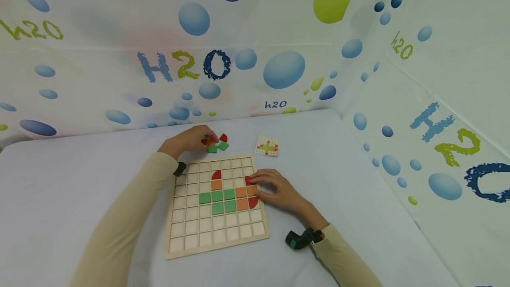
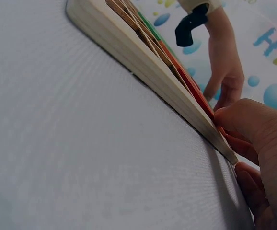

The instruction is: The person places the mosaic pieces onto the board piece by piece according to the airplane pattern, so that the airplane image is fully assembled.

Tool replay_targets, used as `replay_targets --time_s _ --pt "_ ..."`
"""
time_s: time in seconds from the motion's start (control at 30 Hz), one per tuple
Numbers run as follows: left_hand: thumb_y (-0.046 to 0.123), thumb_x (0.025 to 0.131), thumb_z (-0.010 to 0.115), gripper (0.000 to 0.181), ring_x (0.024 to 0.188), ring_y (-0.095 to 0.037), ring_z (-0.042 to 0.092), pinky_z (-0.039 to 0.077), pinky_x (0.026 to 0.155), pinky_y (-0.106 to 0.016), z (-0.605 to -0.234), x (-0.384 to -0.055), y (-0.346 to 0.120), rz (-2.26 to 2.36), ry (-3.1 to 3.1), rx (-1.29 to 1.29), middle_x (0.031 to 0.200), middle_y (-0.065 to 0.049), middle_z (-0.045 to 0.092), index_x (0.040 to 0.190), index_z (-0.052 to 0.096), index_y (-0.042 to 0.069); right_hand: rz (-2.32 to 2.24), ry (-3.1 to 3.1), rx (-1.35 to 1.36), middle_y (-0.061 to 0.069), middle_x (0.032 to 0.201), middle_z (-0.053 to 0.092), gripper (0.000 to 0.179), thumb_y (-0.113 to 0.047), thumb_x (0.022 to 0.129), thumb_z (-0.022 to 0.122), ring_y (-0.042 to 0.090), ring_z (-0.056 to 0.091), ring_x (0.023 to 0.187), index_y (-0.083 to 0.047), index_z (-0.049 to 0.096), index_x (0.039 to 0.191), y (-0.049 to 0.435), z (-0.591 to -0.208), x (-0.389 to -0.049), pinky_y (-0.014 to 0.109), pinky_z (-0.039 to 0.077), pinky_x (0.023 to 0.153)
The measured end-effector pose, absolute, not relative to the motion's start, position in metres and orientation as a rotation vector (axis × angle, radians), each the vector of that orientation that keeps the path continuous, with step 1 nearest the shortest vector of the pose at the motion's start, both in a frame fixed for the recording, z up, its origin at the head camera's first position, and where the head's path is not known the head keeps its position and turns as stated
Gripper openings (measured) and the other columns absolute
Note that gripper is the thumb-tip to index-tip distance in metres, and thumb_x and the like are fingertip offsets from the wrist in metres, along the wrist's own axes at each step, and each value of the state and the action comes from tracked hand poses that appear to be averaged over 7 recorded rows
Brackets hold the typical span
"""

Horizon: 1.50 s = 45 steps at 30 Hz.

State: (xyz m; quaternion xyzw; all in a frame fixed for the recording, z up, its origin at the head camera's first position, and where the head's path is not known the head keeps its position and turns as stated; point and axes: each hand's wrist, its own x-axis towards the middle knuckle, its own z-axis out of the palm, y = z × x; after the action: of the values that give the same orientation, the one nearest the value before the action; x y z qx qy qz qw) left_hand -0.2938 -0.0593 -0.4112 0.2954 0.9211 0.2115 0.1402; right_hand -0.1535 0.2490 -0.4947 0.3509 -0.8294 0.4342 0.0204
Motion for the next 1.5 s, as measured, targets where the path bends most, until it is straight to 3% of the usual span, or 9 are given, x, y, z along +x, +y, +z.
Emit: replay_targets --time_s 0.53,1.5 --pt "0.006 0.089 0.067 0.023 0.092 -0.026 0.051 0.045 0.088 -0.042 -0.411 -0.287 -0.063 0.559 2.741 0.804 0.100 -0.011 0.060 0.112 0.068 0.001 1.332 -2.553 1.107 0.003 0.132 0.059 0.032 -0.015 0.090 0.069 0.024 0.044 0.131 -0.011 0.067 0.122 0.248 -0.495 -0.153 0.046 0.034 0.109" --pt "0.008 0.088 0.068 0.034 0.095 -0.026 0.055 0.048 0.089 -0.042 -0.402 -0.268 -0.061 0.604 2.775 0.831 0.109 -0.011 0.061 0.121 0.065 0.001 1.374 -2.561 1.071 0.004 0.130 0.061 0.031 -0.014 0.090 0.070 0.026 0.045 0.130 -0.011 0.068 0.121 0.246 -0.491 -0.150 0.046 0.034 0.109"
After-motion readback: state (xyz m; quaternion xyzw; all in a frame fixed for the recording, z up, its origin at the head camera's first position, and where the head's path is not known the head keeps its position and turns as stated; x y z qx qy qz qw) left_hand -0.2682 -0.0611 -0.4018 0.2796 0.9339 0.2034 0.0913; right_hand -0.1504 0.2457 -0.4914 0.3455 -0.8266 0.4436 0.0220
